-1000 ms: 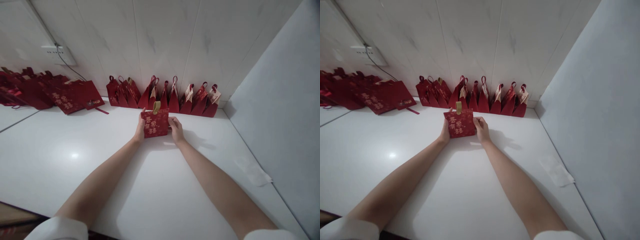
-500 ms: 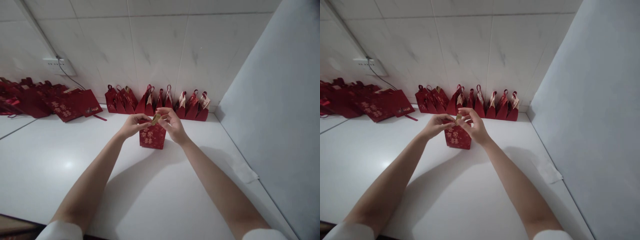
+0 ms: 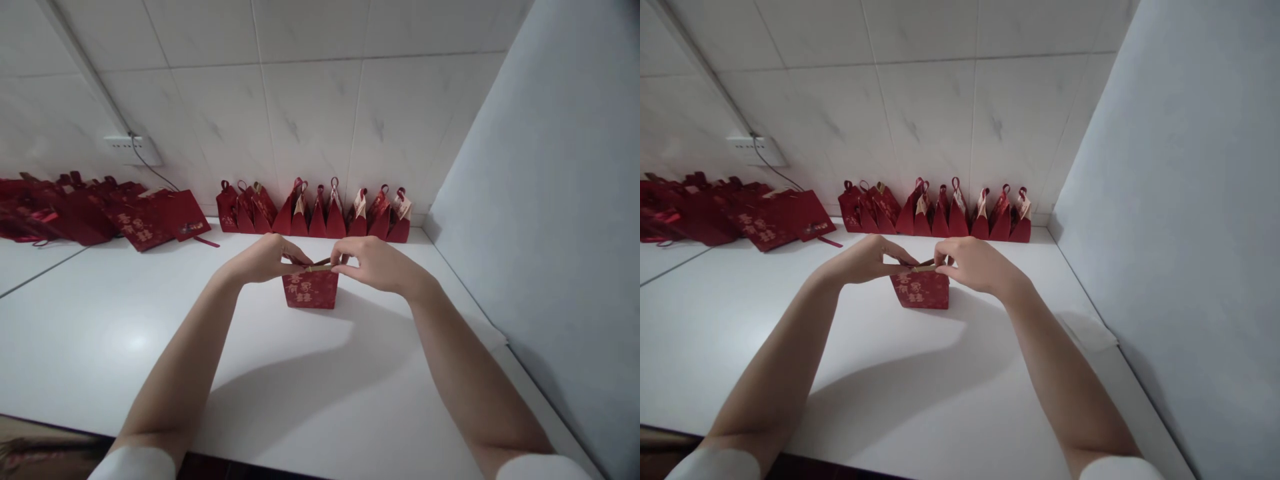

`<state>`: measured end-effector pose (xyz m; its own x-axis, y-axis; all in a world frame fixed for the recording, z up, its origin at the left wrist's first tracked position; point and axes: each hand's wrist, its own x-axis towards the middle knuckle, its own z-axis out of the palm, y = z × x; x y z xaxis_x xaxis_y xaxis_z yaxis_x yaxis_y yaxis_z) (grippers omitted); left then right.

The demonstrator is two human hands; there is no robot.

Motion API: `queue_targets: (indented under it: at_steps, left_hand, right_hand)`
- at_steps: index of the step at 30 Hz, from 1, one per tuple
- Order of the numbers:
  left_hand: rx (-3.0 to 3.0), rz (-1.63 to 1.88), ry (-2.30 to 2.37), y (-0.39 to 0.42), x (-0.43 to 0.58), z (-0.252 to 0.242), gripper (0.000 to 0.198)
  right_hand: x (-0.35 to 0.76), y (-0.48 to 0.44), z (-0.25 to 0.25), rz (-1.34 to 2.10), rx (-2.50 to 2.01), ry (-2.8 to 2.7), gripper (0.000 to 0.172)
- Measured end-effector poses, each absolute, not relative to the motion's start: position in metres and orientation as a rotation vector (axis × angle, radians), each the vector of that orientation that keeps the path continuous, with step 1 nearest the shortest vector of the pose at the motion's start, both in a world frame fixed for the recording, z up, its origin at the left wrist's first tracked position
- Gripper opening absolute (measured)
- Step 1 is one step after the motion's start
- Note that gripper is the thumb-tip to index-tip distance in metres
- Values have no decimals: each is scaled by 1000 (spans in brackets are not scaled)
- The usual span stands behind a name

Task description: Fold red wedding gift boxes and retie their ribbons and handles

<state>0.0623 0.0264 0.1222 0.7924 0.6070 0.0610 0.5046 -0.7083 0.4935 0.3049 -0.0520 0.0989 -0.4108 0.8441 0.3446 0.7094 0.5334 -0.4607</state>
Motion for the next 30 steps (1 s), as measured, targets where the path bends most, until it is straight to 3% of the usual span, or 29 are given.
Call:
queue_targets:
  at_steps: [6, 12, 26, 30]
  left_hand:
    - [2562, 295, 939, 26, 65, 122, 25]
    - [2534, 313, 983, 30, 65, 116, 26]
    - [2629, 242, 952, 34, 70, 110, 25]
    - [2597, 263, 967, 36, 71, 107, 24]
  right_hand:
    - [309, -50, 99, 454, -1400, -2154, 12]
    - [306, -44, 94, 559, -1484, -2116, 4]
    - [309, -42, 90, 368, -1386, -2127, 19]
    - [313, -40, 90, 379, -1421, -2151, 12]
